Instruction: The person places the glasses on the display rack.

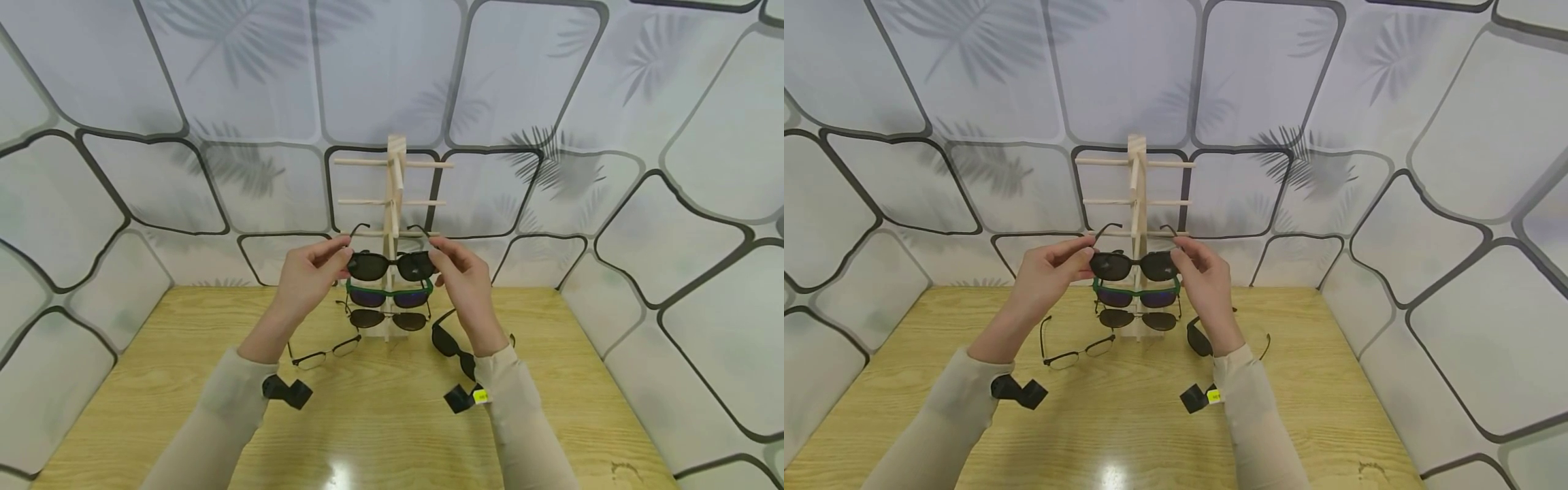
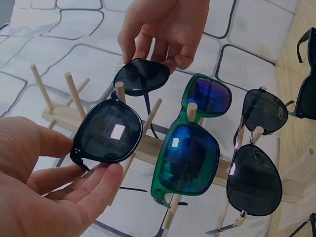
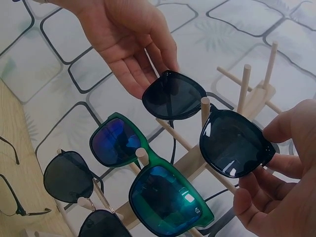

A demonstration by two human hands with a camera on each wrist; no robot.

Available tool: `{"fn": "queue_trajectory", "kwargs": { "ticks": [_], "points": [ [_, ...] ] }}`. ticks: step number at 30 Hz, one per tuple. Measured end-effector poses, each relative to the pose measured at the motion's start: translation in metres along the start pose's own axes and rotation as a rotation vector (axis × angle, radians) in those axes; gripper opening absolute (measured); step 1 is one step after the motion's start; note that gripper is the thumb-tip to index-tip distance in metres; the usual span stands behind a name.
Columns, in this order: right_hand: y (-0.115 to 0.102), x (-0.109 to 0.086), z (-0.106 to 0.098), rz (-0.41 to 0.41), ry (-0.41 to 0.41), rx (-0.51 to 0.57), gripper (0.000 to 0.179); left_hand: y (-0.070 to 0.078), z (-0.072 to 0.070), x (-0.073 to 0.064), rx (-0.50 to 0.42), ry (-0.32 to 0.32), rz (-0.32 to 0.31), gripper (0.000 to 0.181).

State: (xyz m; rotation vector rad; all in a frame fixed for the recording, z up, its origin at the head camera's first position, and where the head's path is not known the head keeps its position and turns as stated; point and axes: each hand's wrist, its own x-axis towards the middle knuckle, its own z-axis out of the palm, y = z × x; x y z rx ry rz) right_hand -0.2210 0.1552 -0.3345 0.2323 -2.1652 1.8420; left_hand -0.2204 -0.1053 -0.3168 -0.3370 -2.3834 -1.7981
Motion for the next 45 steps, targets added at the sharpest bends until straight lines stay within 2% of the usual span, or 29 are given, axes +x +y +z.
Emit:
{"fn": "queue_trajectory", "kwargs": {
  "ticks": [23,28,32,37,40,45],
  "points": [
    [0.0,-0.001,-0.001,-0.006,0.0,0.003,0.034,0.0,0.0,-0.001,0.001,-0.007,-0.003,0.04],
    [0.001,-0.003,-0.001,-0.001,0.011,0.002,0.035,-0.003,-0.001,-0.005,-0.017,-0.015,0.017,0.042],
    [0.002,-0.005,-0.002,-0.003,0.027,0.0,0.037,-0.006,-0.003,-0.013,-0.022,-0.003,0.04,0.044],
    [0.005,-0.016,-0.002,-0.032,0.074,-0.009,0.036,-0.015,-0.006,-0.03,0.025,0.027,0.05,0.044],
    [0.006,-0.027,0.0,-0.061,0.114,-0.006,0.033,-0.023,-0.008,-0.043,0.045,0.047,0.034,0.041],
    [0.008,-0.049,0.009,-0.105,0.161,0.013,0.026,-0.041,-0.011,-0.062,0.019,0.081,-0.006,0.035]
  ]
}}
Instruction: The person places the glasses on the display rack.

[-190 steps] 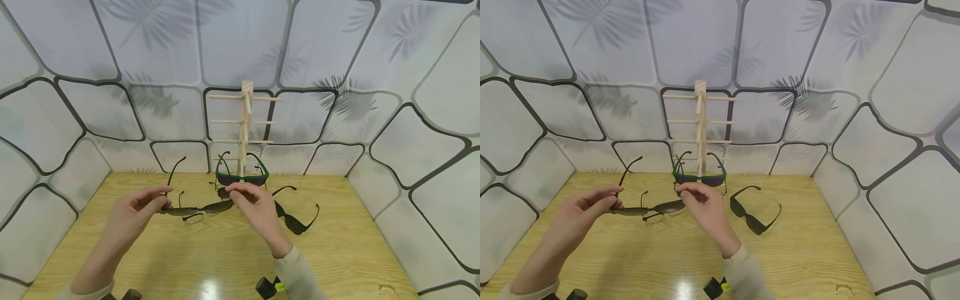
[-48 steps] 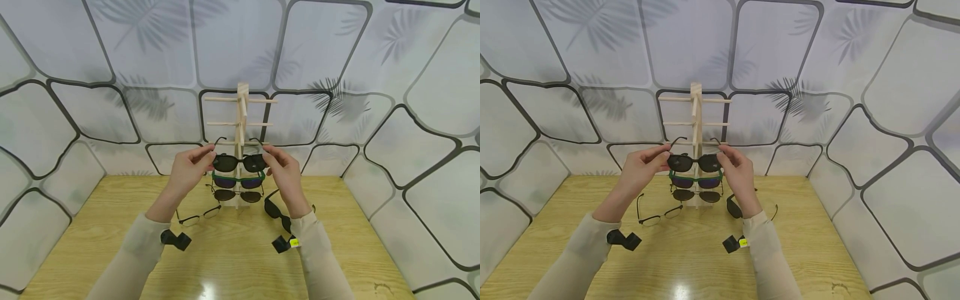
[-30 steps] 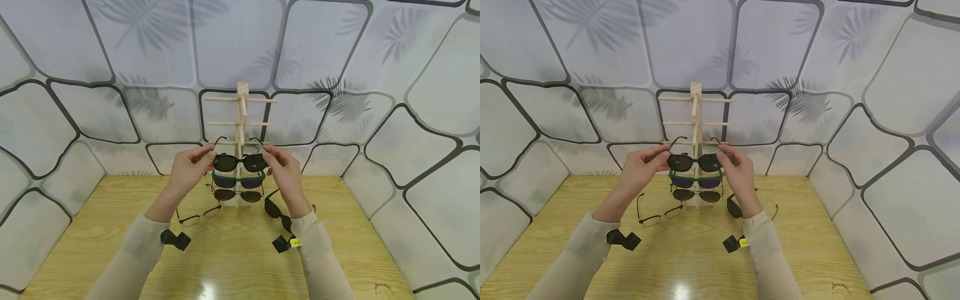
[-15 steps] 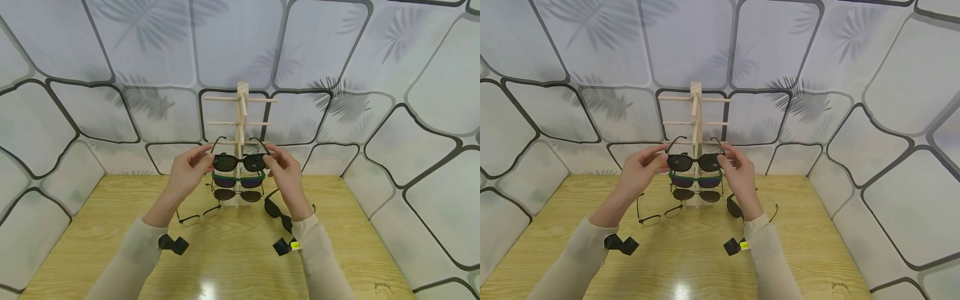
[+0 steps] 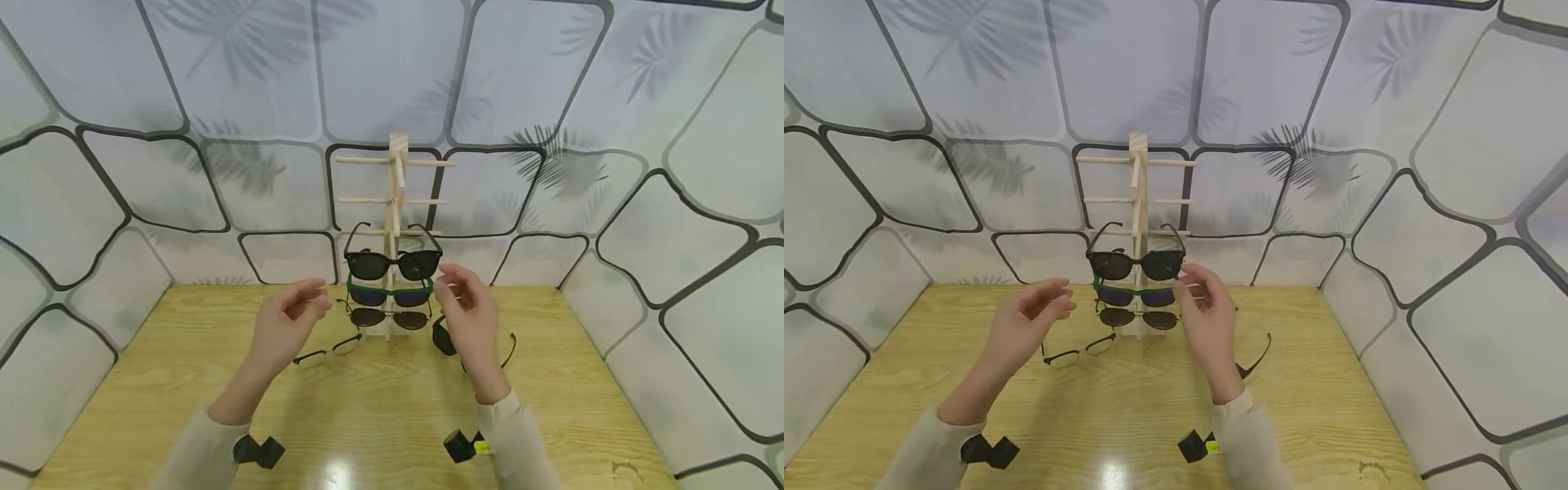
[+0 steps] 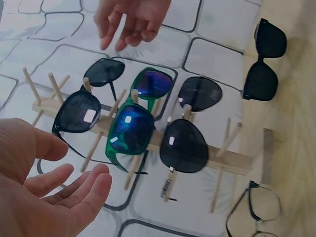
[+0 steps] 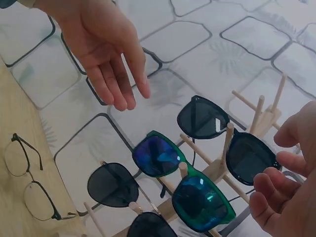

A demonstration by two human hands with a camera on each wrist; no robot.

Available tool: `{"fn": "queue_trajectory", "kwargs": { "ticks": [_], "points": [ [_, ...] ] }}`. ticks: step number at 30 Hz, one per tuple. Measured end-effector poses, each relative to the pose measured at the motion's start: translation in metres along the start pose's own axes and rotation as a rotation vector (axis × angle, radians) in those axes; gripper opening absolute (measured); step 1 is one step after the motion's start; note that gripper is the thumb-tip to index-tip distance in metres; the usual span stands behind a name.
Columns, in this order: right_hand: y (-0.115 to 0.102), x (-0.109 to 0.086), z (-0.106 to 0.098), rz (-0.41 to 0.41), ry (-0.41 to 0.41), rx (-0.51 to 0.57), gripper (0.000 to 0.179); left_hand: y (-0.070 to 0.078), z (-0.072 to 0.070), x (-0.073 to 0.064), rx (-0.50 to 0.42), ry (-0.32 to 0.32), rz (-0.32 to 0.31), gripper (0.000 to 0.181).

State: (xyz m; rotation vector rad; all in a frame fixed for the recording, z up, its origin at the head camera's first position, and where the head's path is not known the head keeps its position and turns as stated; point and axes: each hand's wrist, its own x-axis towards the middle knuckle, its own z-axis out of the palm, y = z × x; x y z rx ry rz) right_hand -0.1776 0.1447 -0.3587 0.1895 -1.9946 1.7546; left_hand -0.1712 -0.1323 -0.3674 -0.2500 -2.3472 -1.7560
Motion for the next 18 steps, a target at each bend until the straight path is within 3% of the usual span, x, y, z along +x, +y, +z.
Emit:
{"fn": "queue_trajectory", "kwargs": {
  "ticks": [6,12,18],
  "points": [
    [0.006,-0.03,0.013,-0.016,-0.07,0.023,0.021,-0.018,-0.006,-0.019,-0.012,0.019,-0.018,0.033],
    [0.027,-0.059,0.032,-0.075,-0.232,-0.014,0.018,-0.031,-0.015,-0.033,-0.025,0.03,-0.057,0.034],
    [0.048,-0.076,0.052,0.018,-0.392,-0.035,0.018,-0.052,-0.021,-0.044,0.017,0.024,-0.093,0.034]
  ]
}}
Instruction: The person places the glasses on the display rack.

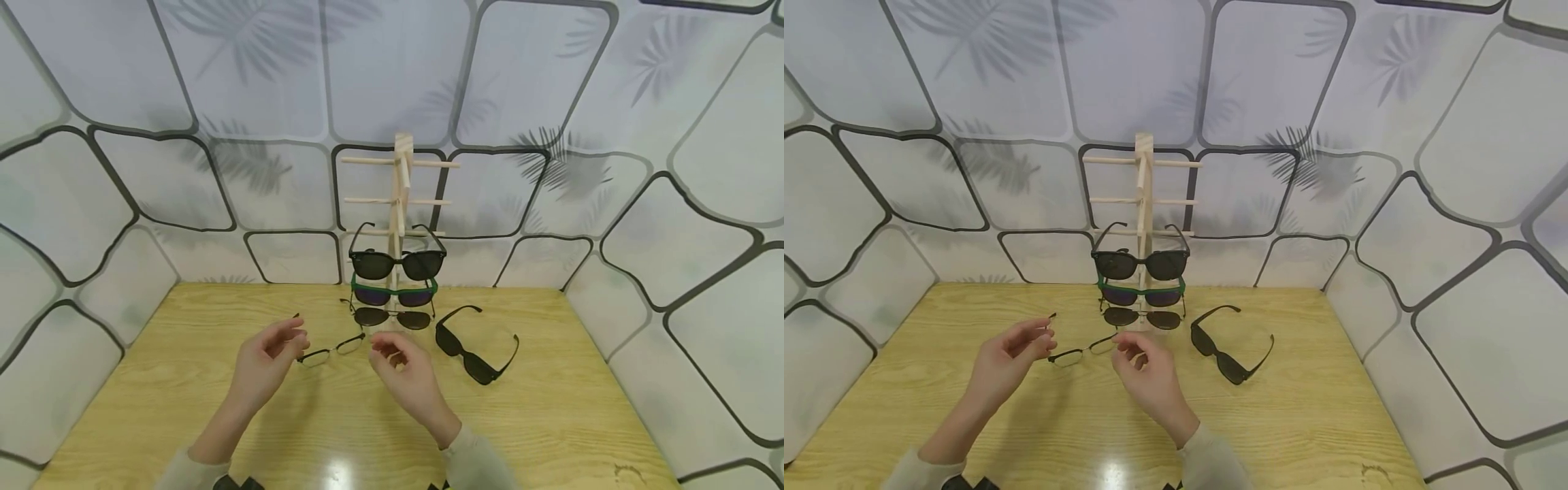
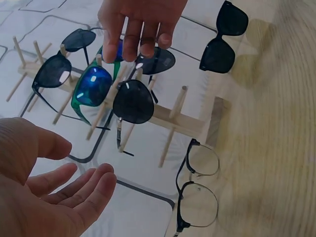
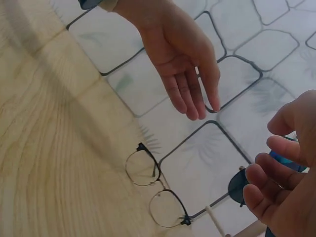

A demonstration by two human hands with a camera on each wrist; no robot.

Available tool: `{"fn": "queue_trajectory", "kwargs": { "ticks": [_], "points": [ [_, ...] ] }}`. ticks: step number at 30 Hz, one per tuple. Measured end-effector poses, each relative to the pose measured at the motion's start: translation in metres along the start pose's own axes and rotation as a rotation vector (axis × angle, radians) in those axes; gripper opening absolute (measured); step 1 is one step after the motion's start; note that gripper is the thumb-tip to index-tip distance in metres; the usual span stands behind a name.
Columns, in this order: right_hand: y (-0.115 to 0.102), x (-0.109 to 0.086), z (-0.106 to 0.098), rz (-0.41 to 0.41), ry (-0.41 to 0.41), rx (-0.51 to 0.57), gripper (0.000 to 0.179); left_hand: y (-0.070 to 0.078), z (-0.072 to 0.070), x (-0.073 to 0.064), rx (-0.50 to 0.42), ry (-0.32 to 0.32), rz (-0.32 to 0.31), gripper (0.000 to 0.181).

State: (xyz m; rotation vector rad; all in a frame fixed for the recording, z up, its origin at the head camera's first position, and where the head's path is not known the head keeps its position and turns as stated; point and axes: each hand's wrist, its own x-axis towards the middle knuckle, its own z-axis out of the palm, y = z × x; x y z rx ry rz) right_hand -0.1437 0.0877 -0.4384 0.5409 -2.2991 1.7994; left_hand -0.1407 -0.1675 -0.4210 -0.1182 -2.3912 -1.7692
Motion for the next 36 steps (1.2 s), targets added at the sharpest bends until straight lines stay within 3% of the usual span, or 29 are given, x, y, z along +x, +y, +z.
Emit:
{"fn": "queue_trajectory", "kwargs": {
  "ticks": [8,14,23,36],
  "points": [
    [0.02,0.008,0.022,0.107,-0.111,-0.04,0.018,-0.019,-0.001,-0.006,0.051,0.011,-0.07,0.034],
    [0.035,0.016,0.037,0.085,-0.131,-0.125,0.025,-0.032,-0.002,-0.008,0.096,0.031,-0.105,0.033],
    [0.048,0.028,0.051,0.11,-0.082,-0.207,0.026,-0.049,0.0,-0.003,0.167,0.084,-0.093,0.029],
    [0.067,0.036,0.064,0.103,-0.009,-0.261,0.028,-0.063,0.004,0.005,0.246,0.068,-0.121,0.033]
  ]
}}
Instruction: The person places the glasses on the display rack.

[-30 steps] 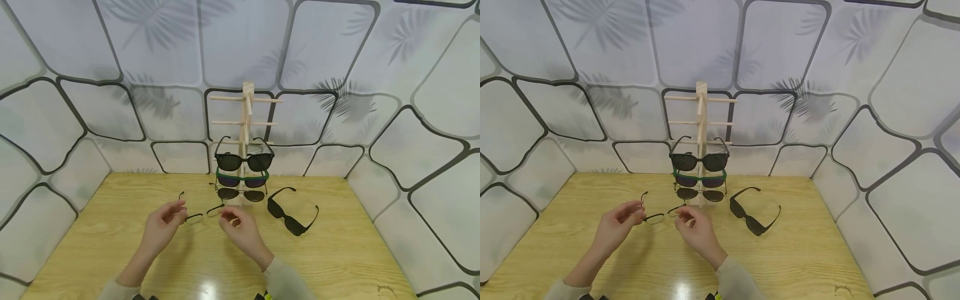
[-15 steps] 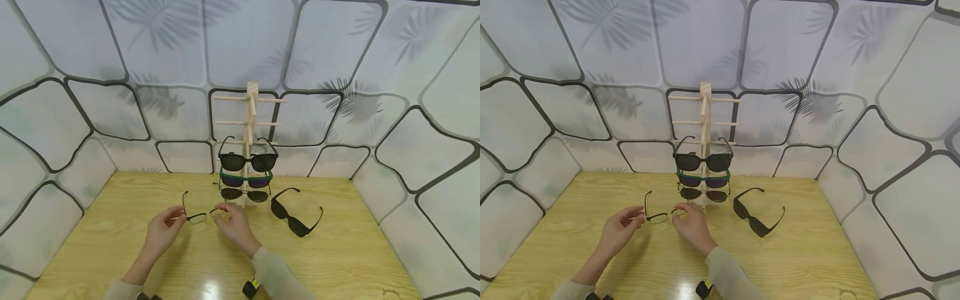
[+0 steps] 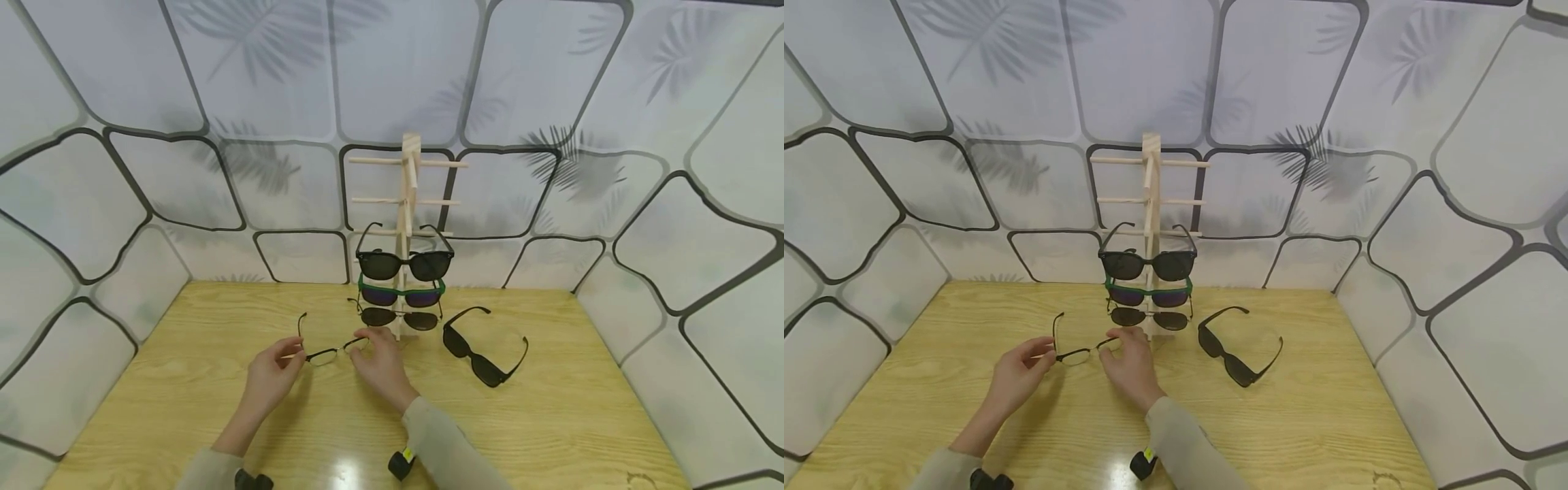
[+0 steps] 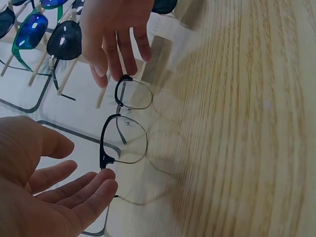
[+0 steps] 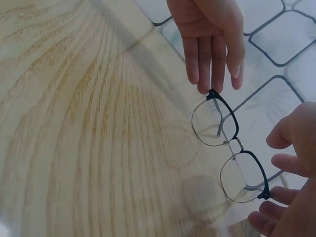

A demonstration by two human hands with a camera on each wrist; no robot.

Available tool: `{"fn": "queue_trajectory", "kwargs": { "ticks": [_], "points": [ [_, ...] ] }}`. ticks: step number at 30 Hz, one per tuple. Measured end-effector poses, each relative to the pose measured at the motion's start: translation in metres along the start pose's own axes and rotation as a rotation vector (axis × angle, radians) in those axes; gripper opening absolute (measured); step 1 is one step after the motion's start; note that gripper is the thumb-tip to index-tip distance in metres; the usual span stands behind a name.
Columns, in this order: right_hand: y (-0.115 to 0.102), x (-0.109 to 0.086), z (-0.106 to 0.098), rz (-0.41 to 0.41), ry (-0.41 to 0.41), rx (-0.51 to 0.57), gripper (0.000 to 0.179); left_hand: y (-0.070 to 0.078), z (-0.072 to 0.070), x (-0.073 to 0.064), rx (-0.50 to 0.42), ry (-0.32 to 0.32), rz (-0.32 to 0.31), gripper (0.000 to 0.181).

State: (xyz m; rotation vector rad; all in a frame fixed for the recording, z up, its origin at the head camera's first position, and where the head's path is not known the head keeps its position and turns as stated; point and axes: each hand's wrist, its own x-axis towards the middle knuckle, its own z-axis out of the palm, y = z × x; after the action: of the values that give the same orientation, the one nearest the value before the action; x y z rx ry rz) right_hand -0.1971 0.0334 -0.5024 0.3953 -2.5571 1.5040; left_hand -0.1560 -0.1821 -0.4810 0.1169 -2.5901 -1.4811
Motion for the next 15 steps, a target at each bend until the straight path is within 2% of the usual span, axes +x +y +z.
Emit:
{"fn": "queue_trajectory", "kwargs": {
  "ticks": [5,11,15],
  "points": [
    [0.0016,0.0015,0.0027,0.01,-0.003,-0.01,0.029,-0.0016,0.0008,0.0015,0.009,-0.008,-0.013,0.033],
    [-0.0006,0.0033,0.0031,0.037,-0.014,0.002,0.031,-0.0044,-0.0004,0.0042,-0.041,-0.007,-0.049,0.034],
    [-0.0013,0.0044,0.0033,0.063,-0.02,0.01,0.031,-0.0066,-0.0039,0.0045,-0.032,-0.004,-0.062,0.034]
  ]
}}
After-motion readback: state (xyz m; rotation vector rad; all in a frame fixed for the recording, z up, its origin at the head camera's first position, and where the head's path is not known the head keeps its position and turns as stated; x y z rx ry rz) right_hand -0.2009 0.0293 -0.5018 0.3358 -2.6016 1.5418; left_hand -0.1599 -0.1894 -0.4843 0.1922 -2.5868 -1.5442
